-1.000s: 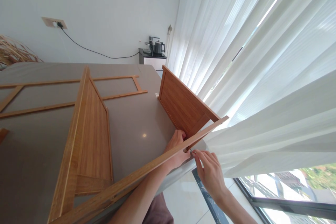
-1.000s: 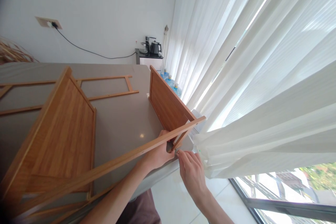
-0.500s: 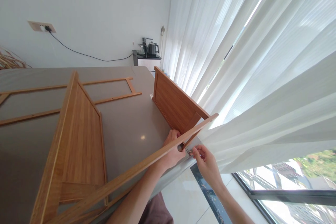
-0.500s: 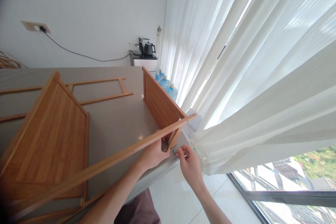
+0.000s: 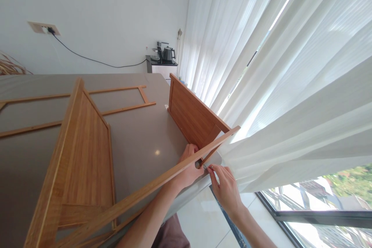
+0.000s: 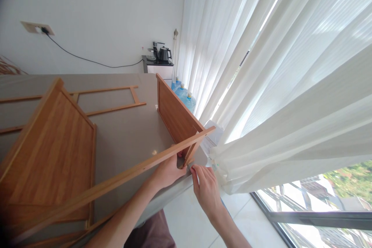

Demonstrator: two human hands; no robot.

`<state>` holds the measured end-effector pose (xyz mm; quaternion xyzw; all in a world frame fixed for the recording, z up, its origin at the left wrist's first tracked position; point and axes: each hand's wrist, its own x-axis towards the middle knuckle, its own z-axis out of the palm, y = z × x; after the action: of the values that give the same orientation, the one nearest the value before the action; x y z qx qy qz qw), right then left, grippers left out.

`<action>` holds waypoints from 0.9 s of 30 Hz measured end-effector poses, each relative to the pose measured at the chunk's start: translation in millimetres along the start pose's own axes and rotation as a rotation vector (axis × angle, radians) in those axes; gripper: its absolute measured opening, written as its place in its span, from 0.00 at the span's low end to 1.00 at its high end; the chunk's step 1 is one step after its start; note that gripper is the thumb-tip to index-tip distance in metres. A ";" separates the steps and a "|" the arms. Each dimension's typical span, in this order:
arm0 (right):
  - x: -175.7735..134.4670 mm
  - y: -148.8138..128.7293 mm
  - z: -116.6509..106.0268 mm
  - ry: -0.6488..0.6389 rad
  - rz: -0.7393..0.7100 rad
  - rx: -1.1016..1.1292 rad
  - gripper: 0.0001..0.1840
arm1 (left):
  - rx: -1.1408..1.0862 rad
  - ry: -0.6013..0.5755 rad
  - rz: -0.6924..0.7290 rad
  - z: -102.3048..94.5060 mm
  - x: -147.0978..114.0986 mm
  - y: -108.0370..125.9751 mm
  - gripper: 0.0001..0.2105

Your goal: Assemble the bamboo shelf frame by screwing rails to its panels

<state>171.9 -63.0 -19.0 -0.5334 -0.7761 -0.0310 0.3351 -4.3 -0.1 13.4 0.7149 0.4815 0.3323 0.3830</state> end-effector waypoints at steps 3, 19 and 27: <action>1.3 -0.3 0.0 0.012 -0.024 -0.027 0.06 | 0.002 0.001 -0.003 -0.9 0.0 2.0 0.16; -0.6 -0.4 -5.6 -0.067 -0.251 -0.122 0.16 | -0.072 0.010 -0.033 0.2 -0.6 -0.3 0.20; -5.8 3.7 -4.6 -0.102 -0.276 -0.148 0.21 | -0.086 0.000 -0.028 1.2 -0.6 -2.5 0.19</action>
<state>178.4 -68.0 -19.8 -0.4457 -0.8537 -0.1068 0.2474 -4.6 -0.4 10.5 0.6908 0.4769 0.3474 0.4180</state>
